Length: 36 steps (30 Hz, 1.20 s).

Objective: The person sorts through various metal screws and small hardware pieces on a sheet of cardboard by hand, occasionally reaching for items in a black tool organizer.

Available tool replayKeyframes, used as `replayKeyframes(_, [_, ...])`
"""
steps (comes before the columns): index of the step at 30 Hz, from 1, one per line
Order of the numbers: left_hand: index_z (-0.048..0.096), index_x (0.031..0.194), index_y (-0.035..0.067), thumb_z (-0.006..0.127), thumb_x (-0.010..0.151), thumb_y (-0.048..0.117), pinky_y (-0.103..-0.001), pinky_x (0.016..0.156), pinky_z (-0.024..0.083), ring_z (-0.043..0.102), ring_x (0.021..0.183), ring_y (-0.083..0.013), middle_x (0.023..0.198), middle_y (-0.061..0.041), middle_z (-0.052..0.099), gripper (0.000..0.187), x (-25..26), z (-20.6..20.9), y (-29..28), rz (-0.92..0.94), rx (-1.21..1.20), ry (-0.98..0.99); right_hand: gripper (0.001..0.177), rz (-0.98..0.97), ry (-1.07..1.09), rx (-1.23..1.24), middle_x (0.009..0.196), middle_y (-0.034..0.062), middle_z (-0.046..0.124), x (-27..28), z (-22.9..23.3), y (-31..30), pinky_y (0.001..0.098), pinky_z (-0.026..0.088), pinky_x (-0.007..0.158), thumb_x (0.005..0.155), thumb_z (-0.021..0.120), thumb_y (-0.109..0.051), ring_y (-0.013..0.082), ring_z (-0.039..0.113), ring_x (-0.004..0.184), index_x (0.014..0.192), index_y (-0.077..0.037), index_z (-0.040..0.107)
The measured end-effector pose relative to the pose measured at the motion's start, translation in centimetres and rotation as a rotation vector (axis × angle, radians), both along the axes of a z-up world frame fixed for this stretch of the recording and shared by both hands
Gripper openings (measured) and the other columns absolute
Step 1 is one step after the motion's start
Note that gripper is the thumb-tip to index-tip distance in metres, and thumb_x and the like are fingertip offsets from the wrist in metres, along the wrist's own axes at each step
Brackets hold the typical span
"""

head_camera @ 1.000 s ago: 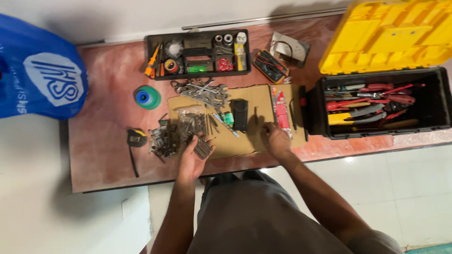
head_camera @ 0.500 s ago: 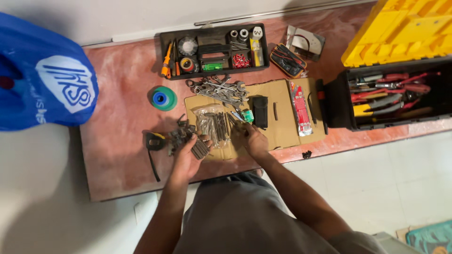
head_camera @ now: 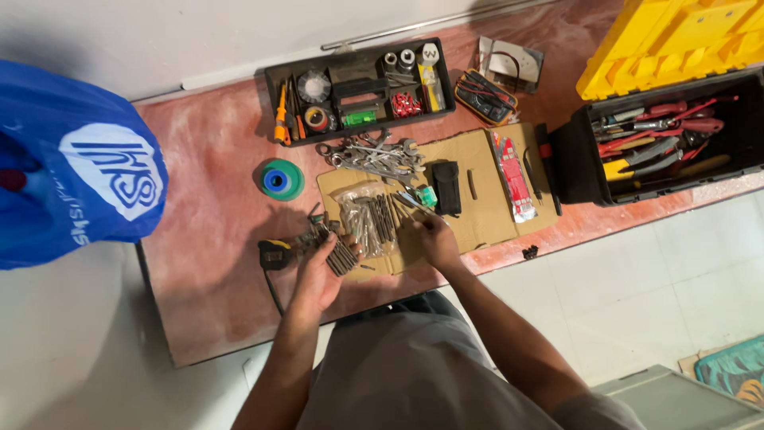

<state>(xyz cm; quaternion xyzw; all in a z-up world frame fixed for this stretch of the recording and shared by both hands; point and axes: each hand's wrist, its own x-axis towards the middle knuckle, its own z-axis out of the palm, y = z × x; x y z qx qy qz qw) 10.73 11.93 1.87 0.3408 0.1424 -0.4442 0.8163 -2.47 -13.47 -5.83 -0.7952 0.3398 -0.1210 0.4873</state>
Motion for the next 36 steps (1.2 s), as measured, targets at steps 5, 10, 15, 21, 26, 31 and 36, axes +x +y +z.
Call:
replayKeyframes(5, [0.063,0.117,0.003,0.062,0.100,0.023,-0.048,0.088,0.060,0.071,0.098,-0.0288,0.106,-0.014,0.072,0.026,0.3,0.0,0.1,0.036,-0.022,0.012,0.015,-0.093,-0.059,0.570,0.085,0.0129,0.075,-1.3,2.5,-0.6,0.0293,0.051,0.069,0.095,0.075,-0.017,0.0154,0.065,0.073,0.095,-0.002,0.073])
replayKeyframes(10, [0.062,0.112,0.003,0.064,0.102,0.023,-0.047,0.084,0.059,0.071,0.095,-0.0282,0.101,-0.011,0.071,0.022,0.1,-1.4,-0.5,0.051,-0.085,-0.027,0.008,-0.108,-0.342,0.910,0.087,0.0079,0.075,0.6,6.5,-1.6,0.0300,0.056,0.077,0.092,0.076,-0.008,0.0144,0.069,0.079,0.092,-0.005,0.069])
replayKeyframes(15, [0.064,0.111,0.009,0.066,0.099,0.025,-0.045,0.082,0.060,0.069,0.085,-0.0230,0.093,-0.004,0.068,0.020,-0.4,-2.8,-1.5,0.037,-0.017,0.038,0.023,-0.009,-0.257,1.076,0.097,0.0000,0.069,3.0,10.3,-2.6,0.0288,0.050,0.079,0.093,0.068,-0.007,0.0121,0.064,0.083,0.116,-0.007,0.073])
replayKeyframes(21, [0.062,0.110,0.009,0.065,0.101,0.022,-0.043,0.075,0.058,0.065,0.080,-0.0210,0.090,-0.003,0.064,0.016,-1.0,-1.7,-1.0,0.057,-0.023,-0.066,0.022,0.107,-0.150,1.172,0.096,0.0070,0.072,4.4,8.4,-3.0,0.0336,0.053,0.077,0.097,0.062,-0.012,0.0198,0.071,0.085,0.115,0.000,0.067])
replayKeyframes(26, [0.060,0.111,0.010,0.061,0.101,0.026,-0.041,0.077,0.057,0.062,0.080,-0.0182,0.090,-0.002,0.061,0.019,-0.6,-1.6,0.0,0.094,0.030,0.030,0.031,0.117,0.132,0.833,0.103,0.0074,0.076,3.6,5.0,-2.8,0.0305,0.054,0.076,0.091,0.068,-0.015,0.0164,0.073,0.086,0.119,-0.001,0.069])
replayKeyframes(31, [0.056,0.111,0.010,0.061,0.104,0.024,-0.040,0.075,0.055,0.061,0.081,-0.0178,0.090,-0.001,0.059,0.017,-0.6,0.0,1.2,0.157,0.024,-0.023,0.037,0.138,0.234,0.657,0.095,0.0093,0.076,3.2,3.6,-2.9,0.0306,0.052,0.070,0.088,0.072,-0.022,0.0168,0.069,0.080,0.120,-0.002,0.071])
replayKeyframes(36, [0.057,0.111,0.012,0.060,0.101,0.020,-0.036,0.070,0.052,0.056,0.075,-0.0150,0.086,-0.001,0.055,0.013,-0.7,1.9,1.8,0.183,0.099,-0.060,0.036,0.115,0.123,0.595,0.091,0.0096,0.075,4.5,2.7,-3.7,0.0305,0.053,0.067,0.087,0.077,-0.024,0.0161,0.069,0.078,0.112,0.002,0.071])
